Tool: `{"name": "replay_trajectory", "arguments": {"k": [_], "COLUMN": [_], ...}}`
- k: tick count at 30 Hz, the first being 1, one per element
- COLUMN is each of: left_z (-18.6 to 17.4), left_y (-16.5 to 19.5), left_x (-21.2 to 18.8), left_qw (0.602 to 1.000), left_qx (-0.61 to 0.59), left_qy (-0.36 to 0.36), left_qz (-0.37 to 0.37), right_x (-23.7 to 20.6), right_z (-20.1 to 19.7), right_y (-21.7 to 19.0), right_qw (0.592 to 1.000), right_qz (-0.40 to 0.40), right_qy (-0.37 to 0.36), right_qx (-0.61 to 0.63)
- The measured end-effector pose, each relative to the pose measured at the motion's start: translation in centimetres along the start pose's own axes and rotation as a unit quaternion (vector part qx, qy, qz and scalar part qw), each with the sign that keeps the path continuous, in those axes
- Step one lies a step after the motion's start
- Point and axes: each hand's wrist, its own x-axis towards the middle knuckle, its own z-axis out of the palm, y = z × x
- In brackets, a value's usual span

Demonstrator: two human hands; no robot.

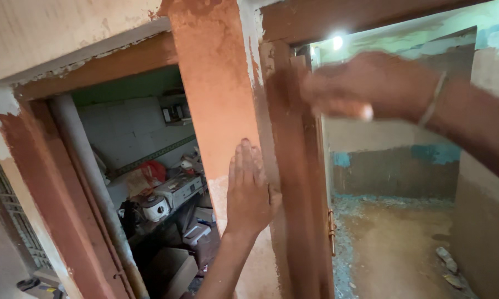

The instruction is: The person paints a wooden door and its frame brown using a paintbrush. They repeatedly dip the brush into a small container on the floor to reload paint and apply it to the door edges, panels, and frame, working from top to bottom and around the perimeter.

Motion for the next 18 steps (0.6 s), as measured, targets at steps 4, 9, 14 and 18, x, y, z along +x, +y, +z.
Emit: {"name": "replay_trajectory", "arguments": {"k": [4, 9, 14, 18], "left_z": [-0.4, -1.4, -1.9, -1.9], "left_y": [-0.1, -0.5, -0.6, -0.8], "left_x": [-0.1, -0.1, 0.0, 0.1], "left_qw": [1.000, 1.000, 1.000, 1.000], "left_qx": [0.008, -0.004, -0.002, -0.010], "left_qy": [-0.015, -0.020, -0.019, -0.020], "left_qz": [-0.012, -0.011, -0.005, -0.007], "right_x": [2.3, 1.6, -2.7, -4.6], "right_z": [-1.9, -0.5, 5.0, 7.8], "right_y": [2.4, 2.2, -0.7, -1.3], "right_qw": [0.966, 0.960, 0.991, 0.993], "right_qz": [-0.086, -0.124, -0.052, -0.108], "right_qy": [0.227, 0.238, -0.042, 0.004], "right_qx": [-0.086, -0.083, -0.112, -0.039]}}
